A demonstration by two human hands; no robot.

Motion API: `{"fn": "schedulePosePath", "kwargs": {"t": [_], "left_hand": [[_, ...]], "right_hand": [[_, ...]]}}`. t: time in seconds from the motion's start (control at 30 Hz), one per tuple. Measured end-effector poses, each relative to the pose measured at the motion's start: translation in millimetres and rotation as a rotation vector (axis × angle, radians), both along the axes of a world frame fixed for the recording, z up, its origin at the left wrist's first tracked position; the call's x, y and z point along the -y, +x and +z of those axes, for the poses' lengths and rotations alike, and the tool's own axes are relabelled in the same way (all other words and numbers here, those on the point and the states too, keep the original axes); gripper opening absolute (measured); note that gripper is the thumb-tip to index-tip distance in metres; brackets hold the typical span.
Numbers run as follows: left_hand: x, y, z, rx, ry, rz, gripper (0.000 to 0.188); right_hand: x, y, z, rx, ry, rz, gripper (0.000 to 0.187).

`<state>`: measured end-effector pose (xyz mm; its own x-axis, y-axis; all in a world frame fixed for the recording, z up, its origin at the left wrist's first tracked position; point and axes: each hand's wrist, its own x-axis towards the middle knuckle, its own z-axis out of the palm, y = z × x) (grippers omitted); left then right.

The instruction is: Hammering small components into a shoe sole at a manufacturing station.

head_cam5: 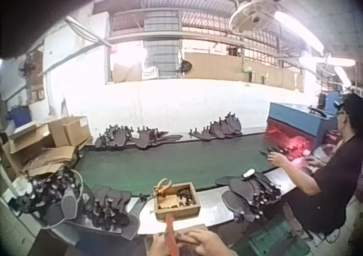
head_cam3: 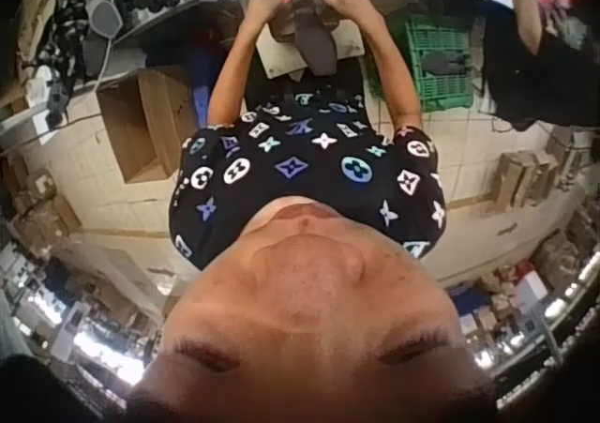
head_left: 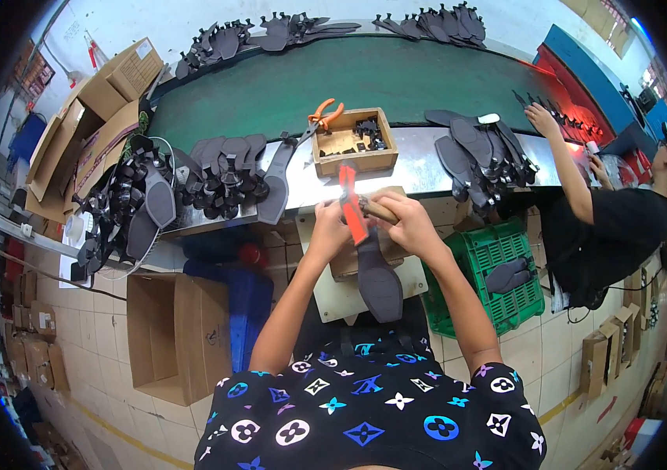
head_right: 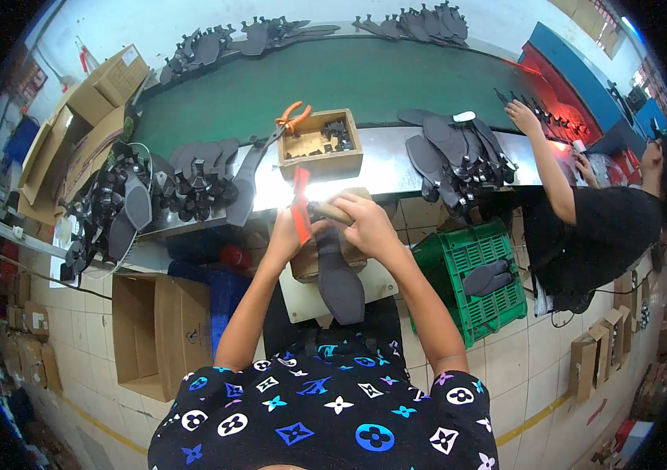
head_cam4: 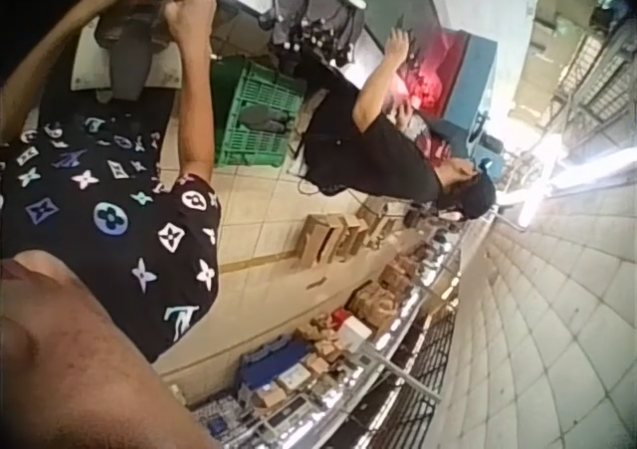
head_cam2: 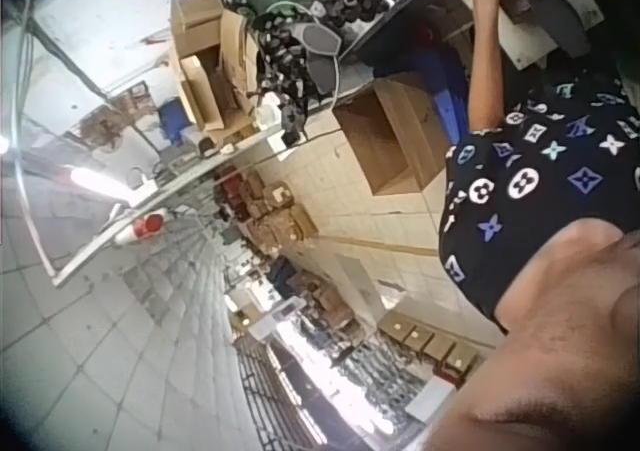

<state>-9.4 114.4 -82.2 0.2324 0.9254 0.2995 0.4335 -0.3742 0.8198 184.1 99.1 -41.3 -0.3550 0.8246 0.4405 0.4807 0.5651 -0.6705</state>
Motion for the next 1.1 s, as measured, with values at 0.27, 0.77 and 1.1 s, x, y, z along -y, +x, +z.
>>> {"fn": "schedulePosePath", "kwargs": {"t": [0.27,0.77,1.1], "left_hand": [[0.2,0.5,9.3,0.265,-0.013,-0.069,0.026],[-8.1,-5.3,-3.1,0.311,-0.305,-0.174,0.026],[3.0,-5.3,-3.1,-0.294,0.122,-0.043,0.112]], "right_hand": [[7.7,6.7,9.3,0.16,-0.027,-0.031,0.029],[92.5,8.7,34.0,-0.023,-0.19,-0.233,0.023],[94.5,2.0,73.8,0.012,0.508,-0.207,0.028]]}}
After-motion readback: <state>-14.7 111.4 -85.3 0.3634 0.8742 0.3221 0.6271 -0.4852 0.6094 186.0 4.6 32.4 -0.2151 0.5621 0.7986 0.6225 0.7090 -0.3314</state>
